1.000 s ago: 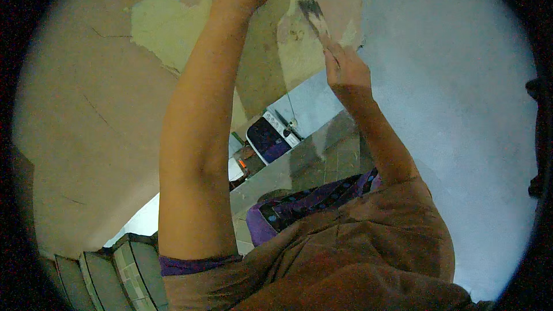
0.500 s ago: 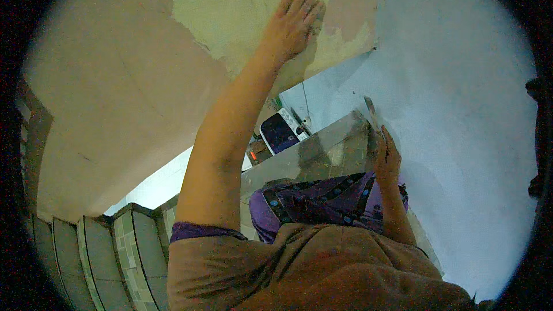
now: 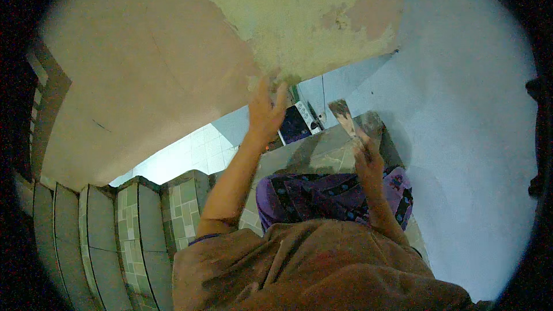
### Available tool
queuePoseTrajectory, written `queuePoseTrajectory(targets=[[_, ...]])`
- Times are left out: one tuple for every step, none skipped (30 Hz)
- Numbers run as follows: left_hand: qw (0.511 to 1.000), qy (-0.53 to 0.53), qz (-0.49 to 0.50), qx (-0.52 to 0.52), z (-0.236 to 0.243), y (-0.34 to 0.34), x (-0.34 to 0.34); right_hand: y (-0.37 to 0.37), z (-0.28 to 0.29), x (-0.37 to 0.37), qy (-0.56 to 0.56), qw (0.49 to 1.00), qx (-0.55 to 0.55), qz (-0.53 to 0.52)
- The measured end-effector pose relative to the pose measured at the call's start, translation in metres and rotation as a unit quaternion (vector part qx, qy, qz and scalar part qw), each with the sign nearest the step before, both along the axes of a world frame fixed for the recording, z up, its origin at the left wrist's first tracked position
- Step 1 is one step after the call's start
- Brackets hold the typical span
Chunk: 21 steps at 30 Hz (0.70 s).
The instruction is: The person applies plaster to a wall using a trowel, smoothing the surface with repeated strokes. The person occasionally uses their hand to feel the wall texture while continuing to spread the material.
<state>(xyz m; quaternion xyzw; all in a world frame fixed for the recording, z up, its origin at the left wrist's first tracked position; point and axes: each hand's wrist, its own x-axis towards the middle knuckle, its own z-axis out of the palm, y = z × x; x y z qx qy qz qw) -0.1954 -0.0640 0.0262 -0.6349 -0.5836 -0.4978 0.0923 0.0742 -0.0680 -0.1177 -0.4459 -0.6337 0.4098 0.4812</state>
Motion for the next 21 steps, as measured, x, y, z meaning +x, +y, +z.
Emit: queuePoseTrajectory(targets=[[0.998,-0.062,-0.012,-0.029,-0.014,-0.006,0.009,0.001,0.008,-0.01,0.006,0.997,0.078,0.01],[0.984,-0.152,-0.053,-0.074,-0.026,-0.009,0.018,0.003,0.018,-0.02,0.003,0.992,0.122,0.012],[0.962,-0.235,-0.093,-0.107,-0.035,-0.01,0.027,0.005,0.027,-0.031,0.005,0.985,0.172,0.016],[0.924,-0.327,-0.111,-0.163,-0.042,-0.012,0.033,0.005,0.036,-0.04,0.01,0.986,0.165,0.025],[0.904,-0.373,-0.143,-0.151,-0.044,-0.012,0.038,0.006,0.044,-0.049,0.021,0.986,0.163,0.034],[0.876,-0.427,-0.153,-0.162,-0.045,-0.011,0.041,0.006,0.051,-0.058,0.037,0.983,0.172,0.044],[0.846,-0.475,-0.174,-0.168,-0.043,-0.011,0.042,0.003,0.056,-0.066,0.049,0.987,0.142,0.057],[0.849,-0.476,-0.163,-0.159,-0.04,-0.011,0.041,0.001,0.061,-0.076,0.041,0.99,0.124,0.053],[0.855,-0.471,-0.162,-0.147,-0.037,-0.011,0.04,0.0,0.064,-0.084,0.037,0.989,0.133,0.054],[0.863,-0.463,-0.156,-0.13,-0.035,-0.011,0.038,-0.002,0.067,-0.091,0.032,0.989,0.133,0.055],[0.892,-0.417,-0.149,-0.088,-0.034,-0.011,0.038,-0.004,0.067,-0.098,0.014,0.974,0.226,0.009],[0.884,-0.439,-0.132,-0.097,-0.034,-0.012,0.035,-0.008,0.067,-0.104,0.055,0.987,0.139,0.064],[0.874,-0.461,-0.115,-0.105,-0.035,-0.012,0.033,-0.012,0.067,-0.108,0.096,0.988,0.034,0.114],[0.862,-0.484,-0.099,-0.113,-0.037,-0.013,0.029,-0.016,0.066,-0.113,0.134,0.974,-0.075,0.164],[0.87,-0.471,-0.121,-0.077,-0.039,-0.013,0.026,-0.018,0.064,-0.117,0.2,0.948,-0.073,0.238],[0.872,-0.469,-0.111,-0.083,-0.042,-0.012,0.022,-0.019,0.063,-0.12,0.216,0.931,-0.116,0.271],[0.877,-0.462,-0.111,-0.075,-0.045,-0.012,0.019,-0.02,0.062,-0.122,0.229,0.908,-0.159,0.314],[0.875,-0.467,-0.084,-0.095,-0.047,-0.011,0.015,-0.019,0.06,-0.124,0.24,0.881,-0.202,0.354],[0.862,-0.494,-0.1,-0.054,-0.05,-0.012,0.015,-0.018,0.058,-0.126,0.243,0.887,-0.191,0.344],[0.882,-0.462,-0.078,-0.053,-0.05,-0.01,0.011,-0.016,0.055,-0.128,0.243,0.886,-0.216,0.33],[0.898,-0.43,-0.06,-0.062,-0.05,-0.008,0.008,-0.013,0.053,-0.132,0.252,0.882,-0.228,0.326]])
